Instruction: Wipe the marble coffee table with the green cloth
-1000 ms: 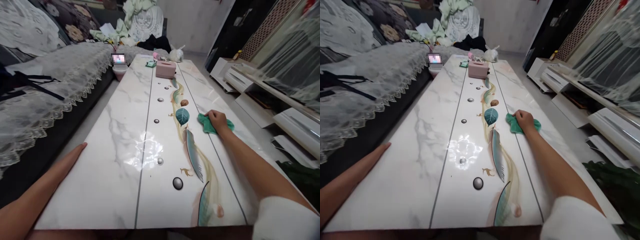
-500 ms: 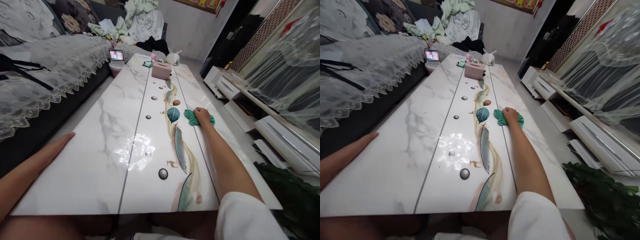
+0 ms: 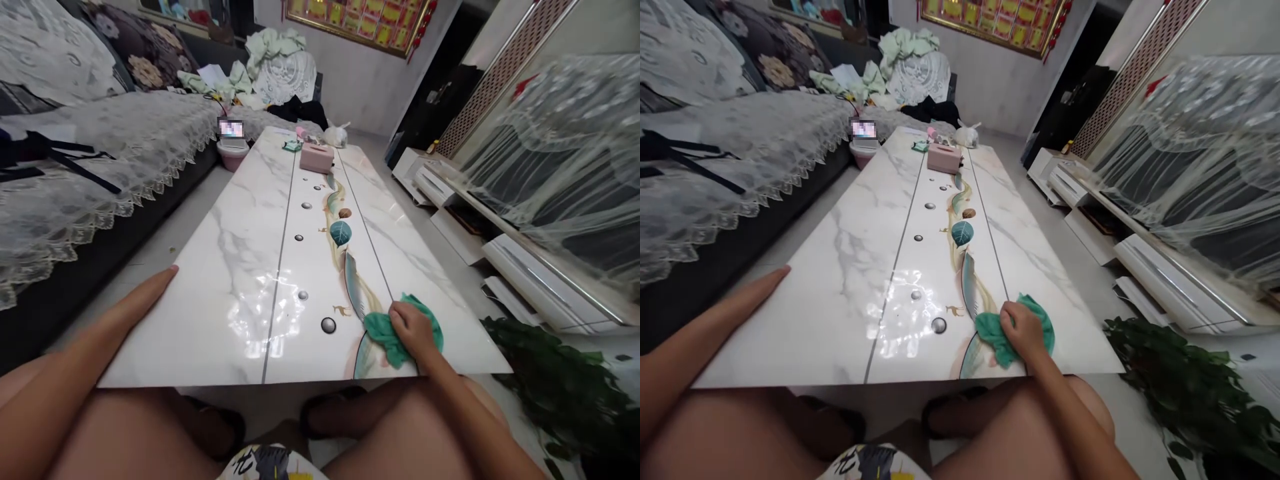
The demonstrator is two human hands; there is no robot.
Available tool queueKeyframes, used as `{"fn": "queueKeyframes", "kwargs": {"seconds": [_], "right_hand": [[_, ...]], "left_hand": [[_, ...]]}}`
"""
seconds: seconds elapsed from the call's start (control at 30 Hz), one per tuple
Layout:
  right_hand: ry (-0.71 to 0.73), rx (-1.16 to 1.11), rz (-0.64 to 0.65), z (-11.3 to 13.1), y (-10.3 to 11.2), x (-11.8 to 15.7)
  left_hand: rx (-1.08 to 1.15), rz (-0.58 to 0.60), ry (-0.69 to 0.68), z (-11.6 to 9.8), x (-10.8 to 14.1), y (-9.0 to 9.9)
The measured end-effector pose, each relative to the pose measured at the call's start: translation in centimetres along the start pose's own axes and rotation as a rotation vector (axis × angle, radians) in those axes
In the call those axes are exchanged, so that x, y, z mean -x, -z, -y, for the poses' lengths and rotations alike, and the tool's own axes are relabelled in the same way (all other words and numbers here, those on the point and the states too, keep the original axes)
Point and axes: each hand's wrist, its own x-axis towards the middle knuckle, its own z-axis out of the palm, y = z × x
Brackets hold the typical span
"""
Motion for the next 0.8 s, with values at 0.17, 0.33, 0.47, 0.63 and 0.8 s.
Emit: {"fn": "queueKeyframes", "kwargs": {"seconds": [0.17,0.33,0.47,0.63,0.8], "right_hand": [[-0.024,-0.039,-0.031,1.0,0.0,2.5],[-0.152,-0.165,-0.023,1.9,-0.2,0.2],[-0.066,-0.233,-0.215,2.0,2.1,-1.5],[0.048,-0.114,-0.013,0.0,7.1,2.8],[0.025,0.147,0.304,-1.5,7.9,8.5]], "left_hand": [[-0.057,0.102,0.072,-0.3,0.1,0.1],[-0.448,-0.158,-0.103,-1.8,1.2,0.0],[-0.665,-0.239,-0.853,-3.4,4.0,-3.9],[-0.396,0.294,-1.542,-6.3,13.8,-14.5],[-0.614,0.563,-1.593,-10.6,23.0,-24.0]]}}
